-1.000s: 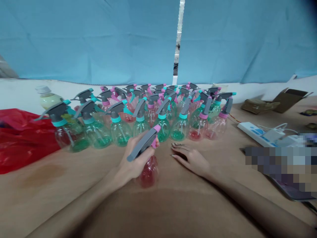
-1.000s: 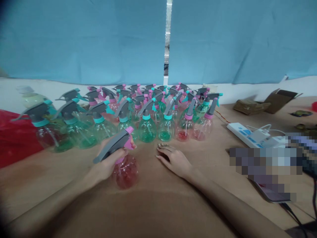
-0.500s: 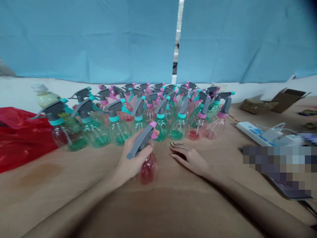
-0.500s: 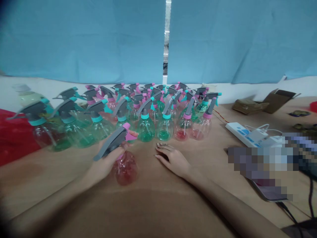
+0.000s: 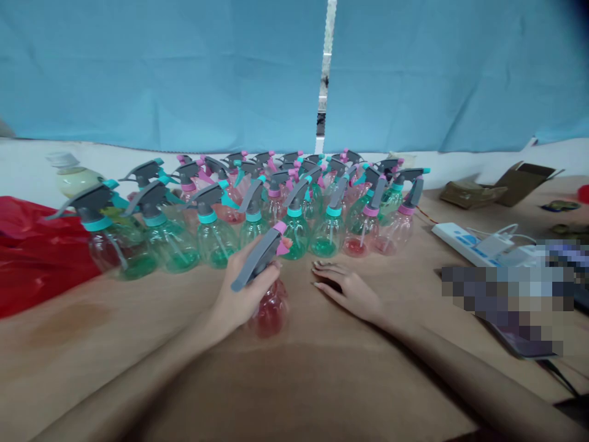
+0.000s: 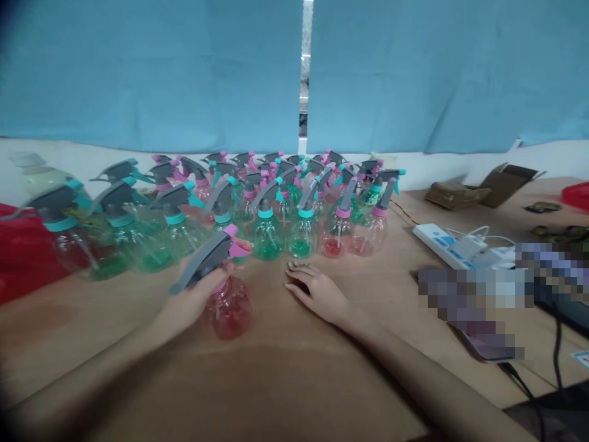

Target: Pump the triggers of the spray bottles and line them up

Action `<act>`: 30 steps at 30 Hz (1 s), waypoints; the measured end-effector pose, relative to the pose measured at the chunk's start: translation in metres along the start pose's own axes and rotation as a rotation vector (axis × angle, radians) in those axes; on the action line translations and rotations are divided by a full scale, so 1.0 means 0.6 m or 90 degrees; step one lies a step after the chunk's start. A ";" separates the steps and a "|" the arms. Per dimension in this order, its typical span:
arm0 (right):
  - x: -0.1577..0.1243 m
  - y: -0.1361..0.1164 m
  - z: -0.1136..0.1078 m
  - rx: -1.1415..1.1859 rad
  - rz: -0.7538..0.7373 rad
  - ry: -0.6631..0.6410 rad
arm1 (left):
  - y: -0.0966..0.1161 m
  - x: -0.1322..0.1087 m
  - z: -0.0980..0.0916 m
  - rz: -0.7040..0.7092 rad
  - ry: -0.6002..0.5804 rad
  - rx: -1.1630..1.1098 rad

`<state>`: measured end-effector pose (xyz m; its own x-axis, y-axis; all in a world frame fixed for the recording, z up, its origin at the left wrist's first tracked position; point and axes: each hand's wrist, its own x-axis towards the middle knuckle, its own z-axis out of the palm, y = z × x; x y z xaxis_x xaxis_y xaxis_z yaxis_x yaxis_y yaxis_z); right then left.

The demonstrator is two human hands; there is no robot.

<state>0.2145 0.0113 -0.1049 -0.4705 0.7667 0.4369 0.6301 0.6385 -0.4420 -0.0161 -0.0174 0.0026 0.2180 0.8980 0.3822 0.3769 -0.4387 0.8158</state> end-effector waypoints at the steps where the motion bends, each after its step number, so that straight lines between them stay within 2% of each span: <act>1: 0.000 0.000 0.000 -0.002 -0.002 -0.003 | 0.000 0.000 0.000 0.001 0.008 0.006; 8: 0.000 -0.003 -0.002 0.005 0.010 -0.017 | 0.005 0.000 0.000 0.000 -0.008 -0.006; 24: -0.002 0.001 0.001 0.012 -0.007 0.001 | 0.000 0.000 0.001 0.005 0.008 -0.003; 30: -0.002 0.000 0.000 0.006 0.001 -0.009 | -0.001 0.000 -0.004 -0.001 -0.018 0.023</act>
<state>0.2150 0.0104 -0.1051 -0.4775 0.7687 0.4256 0.6252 0.6375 -0.4502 -0.0184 -0.0169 0.0033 0.2428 0.8979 0.3672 0.4098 -0.4380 0.8001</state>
